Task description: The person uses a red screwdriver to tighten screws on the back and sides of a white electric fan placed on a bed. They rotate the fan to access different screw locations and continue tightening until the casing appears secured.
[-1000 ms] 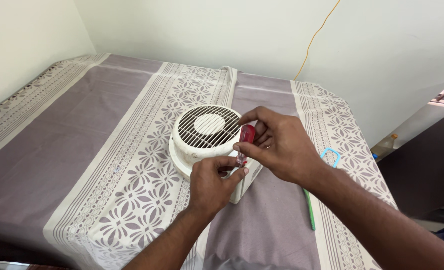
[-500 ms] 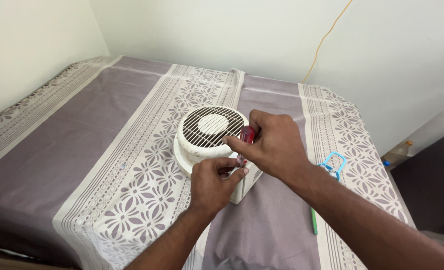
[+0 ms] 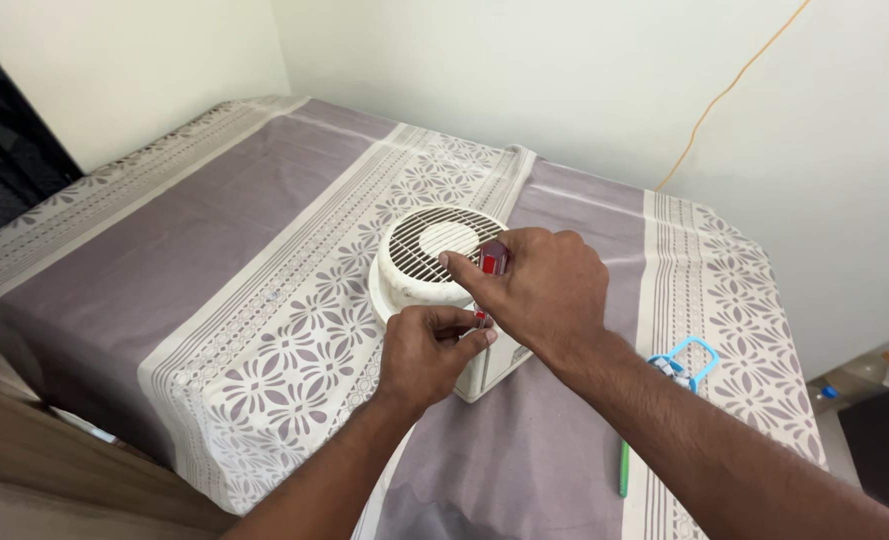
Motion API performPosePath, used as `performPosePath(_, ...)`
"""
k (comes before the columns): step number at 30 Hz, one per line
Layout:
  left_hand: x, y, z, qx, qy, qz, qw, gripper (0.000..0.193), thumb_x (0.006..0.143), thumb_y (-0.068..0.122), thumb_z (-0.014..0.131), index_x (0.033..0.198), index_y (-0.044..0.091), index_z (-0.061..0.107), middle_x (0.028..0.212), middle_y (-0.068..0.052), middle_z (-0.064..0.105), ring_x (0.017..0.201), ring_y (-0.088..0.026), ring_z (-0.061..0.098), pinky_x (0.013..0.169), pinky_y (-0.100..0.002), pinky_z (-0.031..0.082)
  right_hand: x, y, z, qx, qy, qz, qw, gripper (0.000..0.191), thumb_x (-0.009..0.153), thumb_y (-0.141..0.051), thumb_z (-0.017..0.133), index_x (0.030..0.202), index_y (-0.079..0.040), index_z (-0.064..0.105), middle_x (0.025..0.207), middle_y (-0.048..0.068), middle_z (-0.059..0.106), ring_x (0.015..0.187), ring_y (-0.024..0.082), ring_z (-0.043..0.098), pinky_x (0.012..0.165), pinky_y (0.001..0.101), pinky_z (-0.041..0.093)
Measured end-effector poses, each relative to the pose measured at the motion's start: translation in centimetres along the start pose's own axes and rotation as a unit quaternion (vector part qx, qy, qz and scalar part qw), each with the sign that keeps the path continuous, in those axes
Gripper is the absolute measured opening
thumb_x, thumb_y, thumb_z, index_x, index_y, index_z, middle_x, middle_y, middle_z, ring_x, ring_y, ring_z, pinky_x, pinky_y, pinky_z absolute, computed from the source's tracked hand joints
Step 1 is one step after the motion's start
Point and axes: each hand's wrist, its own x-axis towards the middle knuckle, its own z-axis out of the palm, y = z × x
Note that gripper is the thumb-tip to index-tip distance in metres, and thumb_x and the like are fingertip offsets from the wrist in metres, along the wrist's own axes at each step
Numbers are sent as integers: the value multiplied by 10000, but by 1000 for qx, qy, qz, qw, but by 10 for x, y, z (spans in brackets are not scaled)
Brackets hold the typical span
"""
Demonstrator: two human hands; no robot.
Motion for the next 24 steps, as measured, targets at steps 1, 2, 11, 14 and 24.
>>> performPosePath(1,1,1,0,2,0,1,1000,245,799,145,839,994,1,808,892,-88,830,795,-118,774,757,-262,620,1,0,-3,-3,0,-7,1000,610,779,-697,710,631,-106,740,440,54,592,415,243,633,444,428,511)
performPosePath(2,2,2,0,1,-3,1,1000,241,797,145,840,986,-2,807,893,-86,830,792,-114,776,757,-259,622,1,-1,-6,-7,-18,4,1000,609,758,-711,709,634,-116,749,447,57,604,433,244,642,458,428,515)
performPosePath(11,-2,11,-11,35,-15,-17,999,282,781,192,849,1007,29,808,847,-107,825,731,-133,763,714,-289,608,4,14,-34,218,-147,-16,965,611,783,-482,759,1214,-52,694,1117,110,769,931,186,774,805,376,637)
performPosePath(14,-3,11,-13,32,-9,-5,999,288,775,202,851,1004,32,810,839,-110,821,735,-148,770,720,-295,608,3,17,-41,272,-171,-21,947,622,832,-336,739,1364,-47,597,1270,117,736,1022,183,764,902,384,625)
performPosePath(24,-8,10,-15,35,-18,36,999,275,778,211,842,988,36,812,830,-107,814,741,-167,797,727,-302,621,-11,7,-42,235,-178,-22,955,447,903,-91,642,1348,-113,660,1296,67,755,998,165,771,915,332,632)
